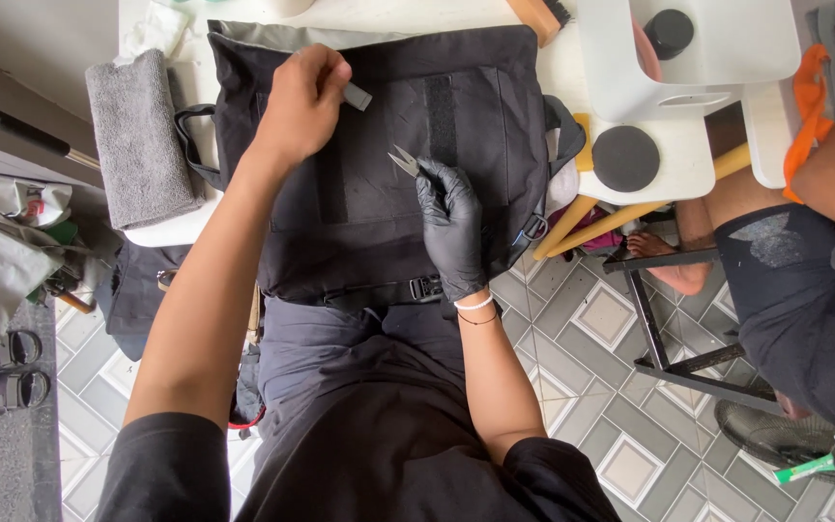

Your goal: The person uses a pair of tweezers to pull and remove small threads or debris from the surface of a black bag. They work methodically along the seams and fabric, occasionally using their fingers to hold the material steady while the tweezers extract the unwanted fibers.

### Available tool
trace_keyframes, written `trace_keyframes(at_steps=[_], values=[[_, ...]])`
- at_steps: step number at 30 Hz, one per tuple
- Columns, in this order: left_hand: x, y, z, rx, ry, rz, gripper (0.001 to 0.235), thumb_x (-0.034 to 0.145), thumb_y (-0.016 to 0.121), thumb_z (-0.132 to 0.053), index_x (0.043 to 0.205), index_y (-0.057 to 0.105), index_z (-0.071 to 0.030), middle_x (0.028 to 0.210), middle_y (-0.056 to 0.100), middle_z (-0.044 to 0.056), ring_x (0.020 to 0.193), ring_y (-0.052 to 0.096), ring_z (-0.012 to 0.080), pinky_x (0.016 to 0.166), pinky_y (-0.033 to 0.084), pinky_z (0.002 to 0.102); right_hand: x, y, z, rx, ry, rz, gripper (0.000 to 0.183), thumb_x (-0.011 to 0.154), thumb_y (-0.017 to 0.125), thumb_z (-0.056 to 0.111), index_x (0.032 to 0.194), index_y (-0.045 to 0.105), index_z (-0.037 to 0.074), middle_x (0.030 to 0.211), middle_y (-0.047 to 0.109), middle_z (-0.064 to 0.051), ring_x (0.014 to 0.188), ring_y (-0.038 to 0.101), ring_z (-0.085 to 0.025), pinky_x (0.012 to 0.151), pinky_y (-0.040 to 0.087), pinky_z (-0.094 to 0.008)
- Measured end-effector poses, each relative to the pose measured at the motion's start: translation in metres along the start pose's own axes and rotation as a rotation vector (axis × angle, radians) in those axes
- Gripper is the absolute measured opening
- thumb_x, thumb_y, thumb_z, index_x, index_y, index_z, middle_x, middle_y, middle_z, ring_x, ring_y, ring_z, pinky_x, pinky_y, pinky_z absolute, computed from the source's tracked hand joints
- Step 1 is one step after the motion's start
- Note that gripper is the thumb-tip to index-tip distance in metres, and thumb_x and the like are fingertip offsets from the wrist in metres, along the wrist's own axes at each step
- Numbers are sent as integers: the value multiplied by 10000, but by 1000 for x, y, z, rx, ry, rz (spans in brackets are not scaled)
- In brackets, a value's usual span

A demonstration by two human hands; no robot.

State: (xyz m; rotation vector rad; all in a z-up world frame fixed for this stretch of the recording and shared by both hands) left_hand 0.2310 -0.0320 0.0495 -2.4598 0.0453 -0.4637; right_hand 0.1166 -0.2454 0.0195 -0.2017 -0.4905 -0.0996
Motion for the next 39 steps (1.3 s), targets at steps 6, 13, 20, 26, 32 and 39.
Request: trace_keyframes(at_steps=[6, 13, 20, 26, 32, 39], values=[[-34, -74, -13, 231, -38, -226, 532, 1251, 548, -237, 772, 370, -91, 696, 381, 41, 644, 324, 189, 602, 260, 401, 0, 1, -2, 5, 15, 10, 186, 1049, 597, 58, 1223, 664, 55, 1176, 679, -78, 1127, 664, -195, 1057, 540, -322], [-146, -170, 15, 1033, -340, -428, 536, 831, 892, 41, 1230, 533, 22, 1198, 556, 203, 954, 604, 258, 800, 520, 346, 0, 3, -3, -17, 0, 6, 183, 1040, 610, 55, 1213, 672, 55, 1172, 687, -78, 1111, 670, -193, 1048, 545, -327], [-158, -127, 4, 431, -126, -382, 171, 992, 745, 22, 1126, 646, 60, 1125, 586, 209, 892, 683, 353, 720, 525, 483, 3, 16, 11, -142, -40, -7, 191, 1001, 666, 49, 1186, 707, 76, 1079, 701, -114, 1047, 704, -272, 952, 566, -376], [-111, -85, 8, 540, 42, -335, 167, 991, 714, -34, 1152, 748, -3, 1047, 632, 137, 852, 664, 343, 726, 530, 454, 0, 13, 12, -156, -26, 6, 208, 999, 660, 44, 1199, 705, 77, 1076, 698, -106, 1048, 702, -264, 949, 567, -369], [-72, -57, 35, 874, 158, -231, 168, 1024, 703, -174, 1169, 745, -101, 959, 613, 89, 754, 605, 306, 680, 477, 410, 0, 16, 13, -129, -72, 46, 194, 1041, 614, 59, 1227, 668, 56, 1134, 677, -89, 1071, 685, -226, 999, 558, -346], [-79, -60, 37, 775, 191, -223, 55, 1038, 741, -127, 1004, 750, -85, 952, 626, 80, 757, 603, 306, 657, 480, 419, 5, 18, 10, -158, -75, 60, 192, 1041, 618, 57, 1228, 664, 59, 1142, 686, -94, 1070, 683, -239, 1003, 552, -359]])
Point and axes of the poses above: each hand's wrist, its own x-axis towards the middle knuckle, its own y-axis out of the palm, z = x × y, the point moved 10 cm from there along x, towards the middle knuckle
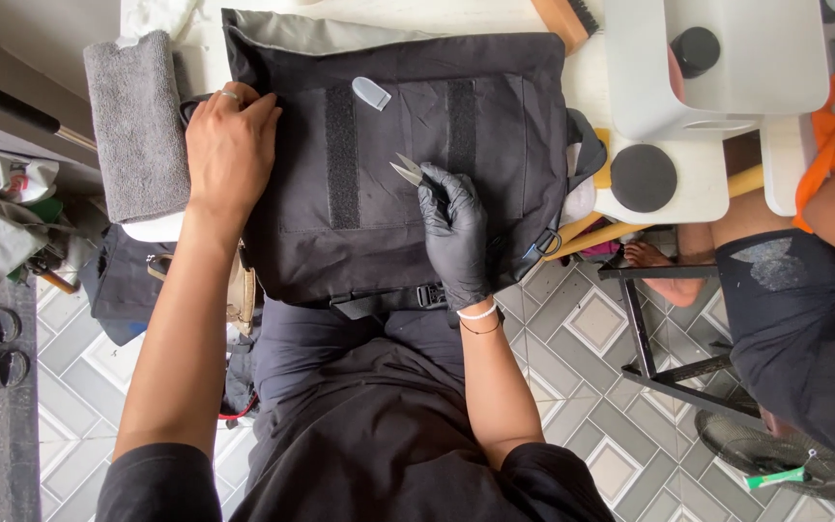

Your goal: The person uses a pair of tweezers to pull and remove small threads or debris from the surface of a black bag. They work methodically along the seams and fabric, occasionally using their fingers to hold the material steady while the tweezers extract the unwanted fibers.

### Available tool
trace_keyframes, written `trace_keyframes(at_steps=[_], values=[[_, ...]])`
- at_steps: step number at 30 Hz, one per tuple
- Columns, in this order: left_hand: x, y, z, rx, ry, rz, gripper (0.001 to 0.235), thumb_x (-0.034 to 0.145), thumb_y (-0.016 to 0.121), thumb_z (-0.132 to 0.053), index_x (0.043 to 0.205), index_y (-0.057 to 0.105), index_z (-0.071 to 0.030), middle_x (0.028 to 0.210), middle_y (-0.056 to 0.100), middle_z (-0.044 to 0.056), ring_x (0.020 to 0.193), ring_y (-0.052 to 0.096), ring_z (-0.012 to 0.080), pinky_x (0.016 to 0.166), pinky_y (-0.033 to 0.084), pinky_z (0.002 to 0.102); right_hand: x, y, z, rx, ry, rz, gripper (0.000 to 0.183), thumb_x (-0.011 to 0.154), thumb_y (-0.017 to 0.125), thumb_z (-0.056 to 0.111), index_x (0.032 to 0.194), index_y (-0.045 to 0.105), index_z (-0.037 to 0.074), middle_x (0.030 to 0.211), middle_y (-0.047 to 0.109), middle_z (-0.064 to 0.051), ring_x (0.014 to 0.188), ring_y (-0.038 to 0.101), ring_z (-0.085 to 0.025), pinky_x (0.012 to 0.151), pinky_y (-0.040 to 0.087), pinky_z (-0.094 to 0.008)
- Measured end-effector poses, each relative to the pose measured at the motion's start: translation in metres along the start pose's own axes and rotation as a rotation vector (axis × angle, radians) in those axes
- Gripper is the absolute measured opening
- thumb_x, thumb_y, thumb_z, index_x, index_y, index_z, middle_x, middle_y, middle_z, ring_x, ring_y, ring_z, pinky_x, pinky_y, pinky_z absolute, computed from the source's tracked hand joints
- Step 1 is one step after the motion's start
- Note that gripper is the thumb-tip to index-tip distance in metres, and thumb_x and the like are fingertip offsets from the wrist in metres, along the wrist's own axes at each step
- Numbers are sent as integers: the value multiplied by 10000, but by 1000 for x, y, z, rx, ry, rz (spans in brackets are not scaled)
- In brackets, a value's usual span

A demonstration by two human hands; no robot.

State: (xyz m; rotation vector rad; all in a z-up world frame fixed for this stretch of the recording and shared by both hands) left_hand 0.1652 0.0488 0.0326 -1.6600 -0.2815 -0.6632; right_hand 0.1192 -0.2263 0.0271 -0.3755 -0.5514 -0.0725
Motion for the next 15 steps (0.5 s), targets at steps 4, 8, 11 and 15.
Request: trace_keyframes(at_steps=[4, 8, 11, 15], values=[[3, 10, 8, 18, -25, 19, 139, 1050, 729, -115, 915, 718, -81, 913, 626, 85, 669, 596, 306, 588, 486, 412, 1, 5, 2, -8, 3, 20, 210, 1041, 622, 61, 1247, 664, 63, 1124, 676, -93, 1054, 684, -236, 985, 558, -356], [8, 18, 8, 76, -1, 49, 105, 1050, 706, -120, 951, 683, -91, 916, 616, 75, 692, 615, 286, 591, 496, 389, 4, 6, 8, -45, -10, 27, 226, 1037, 626, 45, 1261, 656, 61, 1107, 656, -99, 1022, 674, -234, 962, 558, -350], [8, 16, 9, 9, -9, 80, 75, 1064, 657, -77, 993, 642, -59, 957, 592, 116, 712, 594, 324, 630, 491, 427, 13, 18, 15, -35, -55, 89, 250, 1042, 630, 54, 1291, 631, 55, 1148, 655, -118, 1067, 677, -259, 994, 561, -362], [7, 7, 12, -222, -98, 54, 101, 1084, 541, -9, 1029, 623, 13, 981, 567, 188, 680, 558, 407, 596, 450, 506, 36, 56, 13, -120, -75, 275, 272, 1055, 615, 210, 1302, 625, 97, 1089, 628, -100, 979, 677, -302, 859, 556, -406]])
Point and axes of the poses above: each hand's wrist, its own x-axis towards the middle knuckle, its own y-axis out of the palm, z = x × y, the point moved 10 cm from there along x, towards the middle knuckle
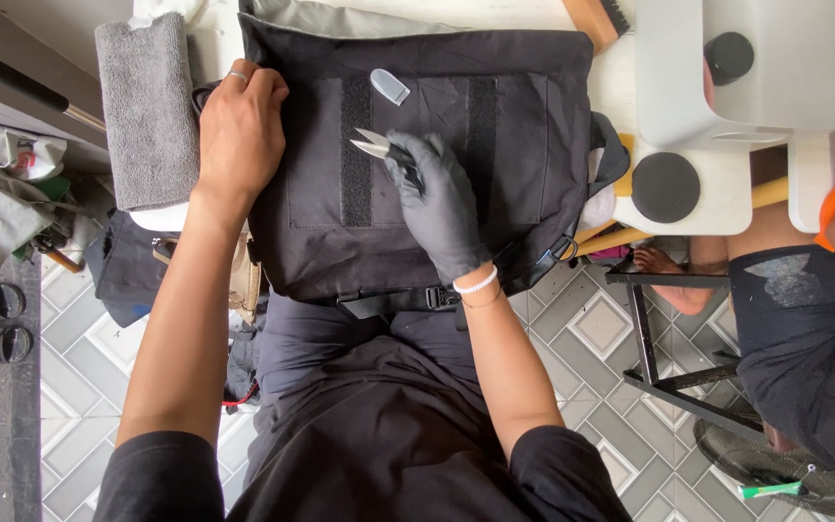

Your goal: The person uses a pair of tweezers to pull and remove small threads or debris from the surface of a black bag. They work methodically along the seams and fabric, occasionally using their fingers to hold the material steady while the tweezers extract the unwanted fibers.

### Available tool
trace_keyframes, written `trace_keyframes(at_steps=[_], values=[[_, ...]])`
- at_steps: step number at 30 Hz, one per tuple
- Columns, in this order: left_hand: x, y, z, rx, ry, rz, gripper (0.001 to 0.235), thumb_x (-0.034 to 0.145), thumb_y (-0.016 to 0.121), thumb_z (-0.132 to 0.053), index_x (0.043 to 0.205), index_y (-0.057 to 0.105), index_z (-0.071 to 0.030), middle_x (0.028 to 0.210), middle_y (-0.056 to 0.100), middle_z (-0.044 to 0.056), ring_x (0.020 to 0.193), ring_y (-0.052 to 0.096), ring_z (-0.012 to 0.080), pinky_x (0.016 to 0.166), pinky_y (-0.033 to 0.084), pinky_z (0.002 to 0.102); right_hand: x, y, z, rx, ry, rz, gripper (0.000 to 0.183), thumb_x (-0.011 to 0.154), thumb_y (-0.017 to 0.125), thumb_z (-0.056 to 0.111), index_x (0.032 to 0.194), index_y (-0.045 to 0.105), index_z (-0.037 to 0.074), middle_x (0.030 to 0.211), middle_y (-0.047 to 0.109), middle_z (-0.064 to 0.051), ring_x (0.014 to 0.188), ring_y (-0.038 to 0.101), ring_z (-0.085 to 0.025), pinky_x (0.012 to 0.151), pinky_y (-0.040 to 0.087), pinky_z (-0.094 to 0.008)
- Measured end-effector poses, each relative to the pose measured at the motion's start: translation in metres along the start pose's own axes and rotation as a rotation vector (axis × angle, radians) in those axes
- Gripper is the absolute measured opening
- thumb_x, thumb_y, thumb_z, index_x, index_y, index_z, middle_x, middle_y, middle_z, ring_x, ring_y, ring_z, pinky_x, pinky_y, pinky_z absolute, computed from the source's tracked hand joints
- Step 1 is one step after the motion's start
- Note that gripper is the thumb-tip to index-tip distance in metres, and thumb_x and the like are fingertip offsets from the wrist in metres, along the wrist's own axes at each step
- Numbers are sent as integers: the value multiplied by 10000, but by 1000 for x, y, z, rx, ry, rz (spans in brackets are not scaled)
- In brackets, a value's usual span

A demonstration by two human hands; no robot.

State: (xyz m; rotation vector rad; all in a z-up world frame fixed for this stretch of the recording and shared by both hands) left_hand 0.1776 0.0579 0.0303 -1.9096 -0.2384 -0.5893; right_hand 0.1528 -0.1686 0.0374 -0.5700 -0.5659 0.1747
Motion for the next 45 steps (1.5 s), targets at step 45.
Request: trace_keyframes(at_steps=[45], values=[[-81, -120, 44, 640, -379, -71, 430, 1279, 698, -256, 887, 582, -122, 883, 613, 26, 596, 522, 139, 436, 404, 284, 73, 48, -29, 112, -82, -109, 494, 857, 553, -124, 1292, 605, 105, 1046, 553, -50, 890, 602, -175, 806, 554, -287]])
Point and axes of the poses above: each hand's wrist, its own x-axis towards the middle knuckle, its own y-axis out of the palm, z = x × y, the point moved 10 cm from there along x, towards the middle knuckle
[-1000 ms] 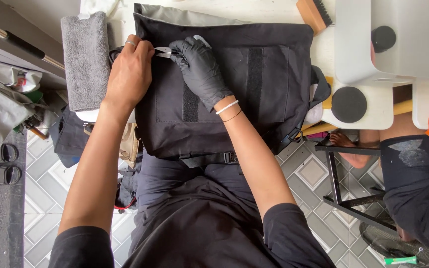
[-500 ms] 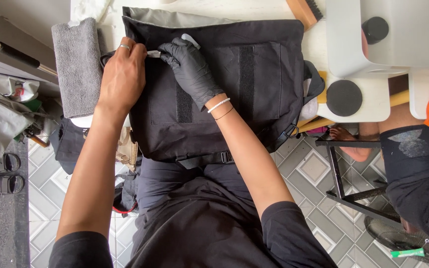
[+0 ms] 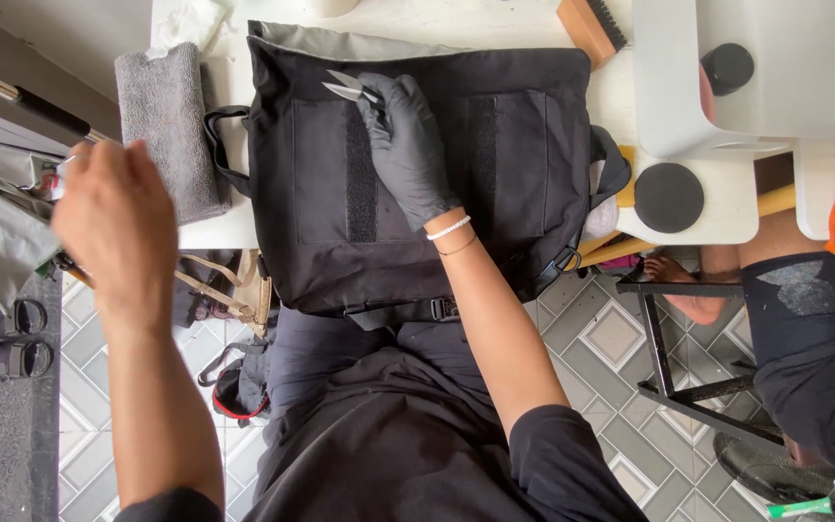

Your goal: The person uses a pair of tweezers to pull and remove small threads or debris from the surface of a black bag. They work methodically along the seams and fabric, occasionally using their fingers to hold the material steady while the tweezers extract the unwanted fibers.

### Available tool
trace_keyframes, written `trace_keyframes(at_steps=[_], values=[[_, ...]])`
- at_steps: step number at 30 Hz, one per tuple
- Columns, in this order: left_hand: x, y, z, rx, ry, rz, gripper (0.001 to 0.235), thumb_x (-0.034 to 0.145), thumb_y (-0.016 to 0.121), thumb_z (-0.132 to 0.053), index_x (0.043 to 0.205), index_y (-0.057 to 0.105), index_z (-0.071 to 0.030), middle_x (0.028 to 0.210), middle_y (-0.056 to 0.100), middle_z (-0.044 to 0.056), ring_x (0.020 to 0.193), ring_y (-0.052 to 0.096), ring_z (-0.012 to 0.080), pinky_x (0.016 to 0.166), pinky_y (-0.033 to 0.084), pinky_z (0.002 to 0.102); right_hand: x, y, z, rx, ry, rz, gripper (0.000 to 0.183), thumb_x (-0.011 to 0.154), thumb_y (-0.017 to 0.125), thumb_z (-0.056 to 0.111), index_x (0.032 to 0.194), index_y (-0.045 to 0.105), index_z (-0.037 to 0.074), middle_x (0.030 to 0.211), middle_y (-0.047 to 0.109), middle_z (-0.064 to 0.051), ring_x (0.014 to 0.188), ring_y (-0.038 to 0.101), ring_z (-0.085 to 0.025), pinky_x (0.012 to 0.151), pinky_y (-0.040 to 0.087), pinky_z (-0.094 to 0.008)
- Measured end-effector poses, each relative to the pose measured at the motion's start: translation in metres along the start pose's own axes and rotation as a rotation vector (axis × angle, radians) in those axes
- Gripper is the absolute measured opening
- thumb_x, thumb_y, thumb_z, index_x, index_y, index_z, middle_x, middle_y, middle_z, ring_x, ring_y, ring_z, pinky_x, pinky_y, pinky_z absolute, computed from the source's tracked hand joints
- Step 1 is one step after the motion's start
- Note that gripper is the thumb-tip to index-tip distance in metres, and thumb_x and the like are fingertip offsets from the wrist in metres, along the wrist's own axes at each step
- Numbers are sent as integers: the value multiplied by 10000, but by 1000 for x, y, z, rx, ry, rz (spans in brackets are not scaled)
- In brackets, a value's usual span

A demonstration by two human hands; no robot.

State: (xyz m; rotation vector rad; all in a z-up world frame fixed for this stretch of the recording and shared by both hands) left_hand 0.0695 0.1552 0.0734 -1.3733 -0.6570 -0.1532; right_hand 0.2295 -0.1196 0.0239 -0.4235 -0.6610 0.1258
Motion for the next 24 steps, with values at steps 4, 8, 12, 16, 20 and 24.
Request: trace_keyframes(at_steps=[4, 8, 12, 16, 20, 24], values=[[-37, -12, 72, 118, -218, 145, 580, 704, 796, 168, 1190, 517, 17, 1203, 578, 243, 956, 620, 385, 753, 511, 472, -12, -41, 23, -53, 49, -50, 217, 1016, 624, 103, 1232, 642, 114, 1061, 615, -89, 959, 681, -263, 885, 562, -356], [-29, -32, 52, -130, -150, -8, 489, 921, 830, 55, 1328, 565, 108, 1236, 570, 325, 998, 594, 477, 832, 445, 553, -22, -65, 45, 33, 60, -96, 187, 1021, 588, 27, 1193, 652, 64, 1134, 676, -108, 1069, 680, -259, 978, 549, -352], [-4, -31, -34, -582, 133, 2, 161, 1062, 693, 83, 1223, 699, 88, 1145, 628, 224, 923, 703, 310, 797, 527, 451, -40, -61, 37, 20, 100, -135, 166, 1031, 594, 42, 1185, 655, 51, 1078, 667, -103, 1011, 680, -253, 946, 553, -360], [27, 1, -99, -577, 277, 31, 201, 975, 761, 13, 1175, 774, -2, 1088, 678, 139, 900, 738, 339, 744, 588, 431, -52, -50, 7, -96, 231, -164, 152, 984, 724, 139, 1135, 713, 131, 983, 680, -80, 976, 730, -276, 894, 586, -360], [42, 41, -134, -502, 442, 40, 231, 1010, 695, -55, 1236, 733, -25, 1062, 649, 136, 828, 636, 362, 641, 527, 461, -57, -51, 14, 6, 130, -152, 210, 1018, 635, 54, 1226, 653, 75, 1126, 662, -85, 1070, 683, -241, 1013, 552, -348], [51, 67, -146, -305, 531, -41, 116, 1006, 751, -140, 895, 736, -114, 959, 648, 49, 724, 620, 265, 520, 489, 385, -57, -51, 20, -10, 102, -152, 231, 1029, 635, 67, 1258, 652, 96, 1137, 649, -77, 1086, 668, -239, 1034, 540, -352]])
Point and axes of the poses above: each hand's wrist, its own x-axis towards the middle knuckle, its own y-axis out of the palm, z = x × y, the point moved 10 cm from there along x, towards the middle knuckle
